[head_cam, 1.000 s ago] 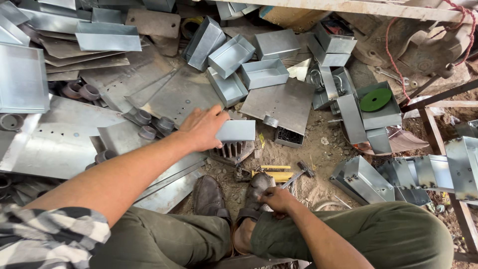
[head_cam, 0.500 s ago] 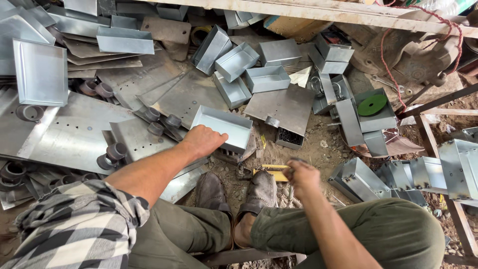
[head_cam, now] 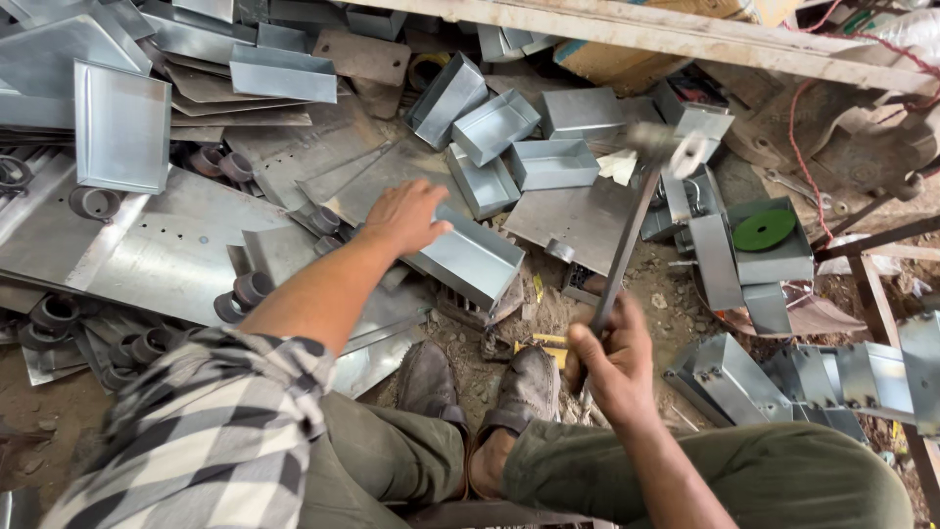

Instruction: The person welds the seams of small metal boxes and then uses a hammer and a rod to strike the edges.

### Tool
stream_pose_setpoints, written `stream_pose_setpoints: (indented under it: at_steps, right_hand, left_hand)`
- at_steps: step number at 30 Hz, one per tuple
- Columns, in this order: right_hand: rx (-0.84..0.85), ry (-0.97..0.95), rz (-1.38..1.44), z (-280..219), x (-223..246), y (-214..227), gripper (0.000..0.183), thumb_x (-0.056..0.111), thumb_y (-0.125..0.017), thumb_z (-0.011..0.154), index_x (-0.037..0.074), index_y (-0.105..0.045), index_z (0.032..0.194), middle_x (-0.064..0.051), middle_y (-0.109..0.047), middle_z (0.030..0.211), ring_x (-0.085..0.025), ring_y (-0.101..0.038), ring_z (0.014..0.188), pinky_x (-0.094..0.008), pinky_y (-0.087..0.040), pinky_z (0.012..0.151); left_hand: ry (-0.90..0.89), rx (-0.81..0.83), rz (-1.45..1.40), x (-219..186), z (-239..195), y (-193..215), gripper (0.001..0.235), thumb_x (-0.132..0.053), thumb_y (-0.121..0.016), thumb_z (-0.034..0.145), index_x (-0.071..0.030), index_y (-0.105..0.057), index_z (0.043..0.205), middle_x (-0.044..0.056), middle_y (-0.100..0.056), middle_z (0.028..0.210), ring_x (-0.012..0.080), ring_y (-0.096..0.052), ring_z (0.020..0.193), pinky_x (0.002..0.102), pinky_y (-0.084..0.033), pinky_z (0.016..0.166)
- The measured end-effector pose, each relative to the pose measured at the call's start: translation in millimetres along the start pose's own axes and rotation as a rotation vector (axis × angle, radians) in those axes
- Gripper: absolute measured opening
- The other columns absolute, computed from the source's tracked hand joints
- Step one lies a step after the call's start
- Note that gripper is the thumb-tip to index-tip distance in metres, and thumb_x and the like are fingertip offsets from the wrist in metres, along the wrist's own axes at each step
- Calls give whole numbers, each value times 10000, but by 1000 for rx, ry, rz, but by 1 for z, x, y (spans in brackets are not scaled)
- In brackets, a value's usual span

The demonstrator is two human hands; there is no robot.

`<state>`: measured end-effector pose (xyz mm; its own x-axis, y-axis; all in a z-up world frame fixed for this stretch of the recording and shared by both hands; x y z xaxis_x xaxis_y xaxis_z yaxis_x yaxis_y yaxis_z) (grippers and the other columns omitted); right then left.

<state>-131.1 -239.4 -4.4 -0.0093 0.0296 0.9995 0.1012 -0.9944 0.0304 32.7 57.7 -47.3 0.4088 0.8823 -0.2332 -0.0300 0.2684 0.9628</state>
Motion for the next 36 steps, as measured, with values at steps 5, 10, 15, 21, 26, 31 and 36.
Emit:
stream_pose_setpoints:
  at_steps: [5, 10, 15, 21, 26, 31, 36]
  right_hand:
    - [-62, -188, -86, 3, -49, 7, 238, 211, -573, 1022, -10, -652, 1065, -12, -516, 611, -76, -443, 434, -244, -344, 365]
    - [44, -499, -124, 8, -84, 13, 258, 261, -566, 1014, 33, -688, 1023, 16, -489, 597, -81, -397, 444, -250, -296, 396]
    - [6, -515, -429, 9, -82, 13, 405, 345, -460, 1059, 24, -676, 938, 18, -521, 641, -85, -455, 521, -260, -369, 448]
    - [106, 373, 252, 10, -27, 18, 333, 346, -422, 1108, 82, -566, 964, 35, -486, 709, -80, -392, 577, -275, -322, 501]
    - [-4, -64, -556, 32, -85, 0, 558, 444, -306, 1093, 81, -602, 790, -16, -528, 631, -146, -477, 531, -349, -390, 472]
    - [128, -327, -877, 33, -90, -16, 428, 487, -411, 1003, 134, -599, 851, -57, -564, 548, -197, -535, 481, -409, -428, 519]
    - [-153, -255, -498, 18, -72, 7, 505, 436, -412, 1052, 53, -594, 778, -19, -533, 597, -160, -447, 467, -367, -376, 408]
  left_hand:
    - [766, 253, -215, 51, 15, -50, 547, -414, -747, 886, -52, -654, 1285, 170, -653, 1386, 337, -616, 1289, 446, -527, 1052]
    - [695, 342, -240, 74, 29, -106, 462, -354, -665, 950, -40, -657, 1289, 201, -604, 1379, 386, -586, 1277, 475, -492, 1060]
    - [636, 166, -251, 67, 56, -72, 318, -225, -552, 991, -30, -711, 1186, 225, -666, 1286, 434, -625, 1206, 523, -516, 1006]
    - [479, 14, 3, 21, 77, -17, 213, -94, -601, 903, -39, -776, 1011, 218, -742, 1097, 385, -715, 1065, 475, -590, 886]
    - [458, -38, 60, 2, 83, -10, 193, -79, -600, 908, -41, -772, 988, 205, -756, 1038, 353, -738, 1008, 450, -616, 805]
    - [460, 55, 111, -9, 92, -15, 231, -115, -556, 962, -38, -770, 998, 209, -751, 1054, 340, -752, 990, 437, -635, 781]
    - [447, -40, 69, 14, 78, -12, 229, -95, -563, 948, -68, -786, 997, 192, -754, 1081, 350, -727, 1055, 461, -596, 873]
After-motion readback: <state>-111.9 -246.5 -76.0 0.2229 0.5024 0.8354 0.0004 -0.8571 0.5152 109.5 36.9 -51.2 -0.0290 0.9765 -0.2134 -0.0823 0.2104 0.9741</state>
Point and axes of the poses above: each hand's wrist, its own z-axis towards the middle knuckle, its own y-axis out of the back of the hand, x = y × z, the point moved 5 cm from there along z, towards the middle knuckle
